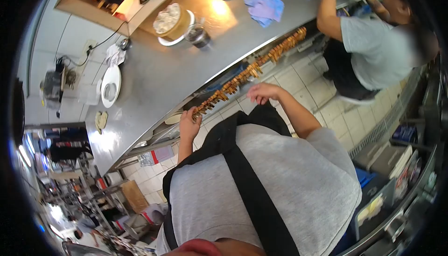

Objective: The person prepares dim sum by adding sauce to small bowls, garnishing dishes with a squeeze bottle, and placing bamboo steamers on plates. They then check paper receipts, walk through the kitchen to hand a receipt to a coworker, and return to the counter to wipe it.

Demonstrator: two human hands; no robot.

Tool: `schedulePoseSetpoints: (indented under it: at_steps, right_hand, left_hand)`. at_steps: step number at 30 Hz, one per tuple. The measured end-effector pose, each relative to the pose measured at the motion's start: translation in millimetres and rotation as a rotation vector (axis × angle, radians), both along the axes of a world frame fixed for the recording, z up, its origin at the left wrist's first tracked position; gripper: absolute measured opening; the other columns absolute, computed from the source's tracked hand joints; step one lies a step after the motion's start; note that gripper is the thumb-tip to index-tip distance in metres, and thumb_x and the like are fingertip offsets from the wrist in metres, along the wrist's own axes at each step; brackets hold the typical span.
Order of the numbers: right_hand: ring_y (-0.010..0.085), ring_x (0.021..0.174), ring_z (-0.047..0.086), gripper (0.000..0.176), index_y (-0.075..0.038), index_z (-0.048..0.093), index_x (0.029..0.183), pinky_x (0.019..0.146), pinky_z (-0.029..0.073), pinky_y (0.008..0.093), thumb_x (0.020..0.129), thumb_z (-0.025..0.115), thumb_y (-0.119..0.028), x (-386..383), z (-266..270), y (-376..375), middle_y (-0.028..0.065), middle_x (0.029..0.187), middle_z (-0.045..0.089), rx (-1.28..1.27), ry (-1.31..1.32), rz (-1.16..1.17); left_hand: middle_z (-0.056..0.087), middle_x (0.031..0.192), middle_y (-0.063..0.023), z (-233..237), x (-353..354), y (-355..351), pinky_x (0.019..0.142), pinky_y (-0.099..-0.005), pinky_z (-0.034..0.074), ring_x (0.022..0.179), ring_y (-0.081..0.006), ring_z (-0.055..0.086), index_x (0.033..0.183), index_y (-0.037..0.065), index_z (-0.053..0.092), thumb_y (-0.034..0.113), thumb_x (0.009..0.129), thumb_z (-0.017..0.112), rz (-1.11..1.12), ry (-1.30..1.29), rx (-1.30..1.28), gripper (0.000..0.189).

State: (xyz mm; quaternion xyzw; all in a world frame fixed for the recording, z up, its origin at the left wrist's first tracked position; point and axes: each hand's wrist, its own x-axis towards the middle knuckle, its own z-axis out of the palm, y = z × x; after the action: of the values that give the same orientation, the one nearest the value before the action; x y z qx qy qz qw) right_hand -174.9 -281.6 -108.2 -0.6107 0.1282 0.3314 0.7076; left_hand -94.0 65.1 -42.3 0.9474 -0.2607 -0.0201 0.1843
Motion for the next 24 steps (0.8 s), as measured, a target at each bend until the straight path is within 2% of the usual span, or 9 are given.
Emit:
schedulePoseSetpoints:
  at_steps: [2, 5, 7, 9, 12, 15, 18, 24]
  right_hand:
    - [0.0089, 0.062, 0.058, 0.025, -0.01, 0.062, 0.099, 0.057, 0.048, 0.0224, 0.086, 0.058, -0.031, 14, 48, 9, 0.0011, 0.078, 0.061, 0.035, -0.054, 0.133]
    - [0.008, 0.062, 0.058, 0.023, -0.009, 0.063, 0.098, 0.056, 0.048, 0.0223, 0.086, 0.058, -0.028, 53, 95, 7, 0.0006, 0.078, 0.061, 0.069, -0.302, 0.059]
    - [0.0065, 0.059, 0.054, 0.021, -0.006, 0.06, 0.098, 0.053, 0.045, 0.0203, 0.085, 0.06, -0.022, 90, 114, 0, 0.0002, 0.076, 0.06, 0.072, -0.381, -0.101]
    - [0.0066, 0.059, 0.052, 0.018, -0.007, 0.059, 0.097, 0.053, 0.043, 0.0195, 0.083, 0.062, -0.018, 126, 124, 0, -0.0008, 0.075, 0.057, -0.137, -0.427, -0.281]
    - [0.0067, 0.056, 0.05, 0.018, -0.007, 0.057, 0.096, 0.051, 0.042, 0.0195, 0.081, 0.062, -0.014, 164, 121, -4, -0.0014, 0.072, 0.054, -0.294, -0.504, -0.395]
    - [0.0089, 0.053, 0.053, 0.019, -0.005, 0.055, 0.093, 0.045, 0.042, 0.0222, 0.077, 0.063, -0.011, 194, 106, -11, 0.0008, 0.071, 0.053, -0.34, -0.47, -0.432]
    - [0.0095, 0.051, 0.052, 0.022, -0.004, 0.054, 0.099, 0.041, 0.043, 0.0239, 0.077, 0.059, -0.009, 213, 96, -24, 0.0019, 0.071, 0.053, -0.457, -0.485, -0.403]
    - [0.0128, 0.052, 0.057, 0.03, -0.003, 0.05, 0.11, 0.041, 0.047, 0.0252, 0.081, 0.053, -0.009, 241, 100, -47, 0.006, 0.075, 0.057, -0.336, -0.369, -0.401]
  left_hand:
    - [0.054, 0.091, -0.0146, -9, 2, 3, 0.076, -0.0421, 0.044, 0.088, -0.0333, 0.054, 0.11, 0.008, 0.056, 0.023, 0.072, 0.067, 0.026, -0.003, -0.01, 0.043]
    - [0.054, 0.091, -0.0146, -8, 0, 2, 0.076, -0.0423, 0.044, 0.088, -0.0338, 0.053, 0.11, 0.007, 0.055, 0.022, 0.071, 0.067, 0.065, 0.016, -0.033, 0.044]
    - [0.054, 0.091, -0.0145, -6, 0, 0, 0.076, -0.0424, 0.044, 0.089, -0.0341, 0.053, 0.11, 0.007, 0.055, 0.022, 0.071, 0.067, 0.087, 0.044, -0.037, 0.044]
    - [0.055, 0.093, -0.0146, -8, 3, -2, 0.077, -0.0421, 0.044, 0.09, -0.034, 0.054, 0.111, 0.007, 0.056, 0.021, 0.07, 0.067, 0.124, 0.063, -0.047, 0.045]
    - [0.055, 0.093, -0.0152, -17, 8, -3, 0.078, -0.0418, 0.044, 0.089, -0.0341, 0.054, 0.113, 0.007, 0.056, 0.021, 0.07, 0.068, 0.143, 0.032, -0.045, 0.047]
    - [0.056, 0.091, -0.0159, -19, 18, -7, 0.077, -0.0426, 0.045, 0.087, -0.0345, 0.055, 0.11, 0.005, 0.056, 0.021, 0.07, 0.067, 0.165, 0.053, -0.041, 0.045]
    - [0.058, 0.089, -0.0167, -16, 28, -13, 0.077, -0.043, 0.045, 0.087, -0.0345, 0.056, 0.103, 0.002, 0.057, 0.022, 0.071, 0.067, 0.185, 0.068, -0.038, 0.04]
    - [0.06, 0.084, -0.0184, -42, 39, -15, 0.076, -0.0437, 0.045, 0.084, -0.0346, 0.057, 0.089, 0.001, 0.061, 0.025, 0.069, 0.068, 0.243, 0.01, 0.007, 0.032]
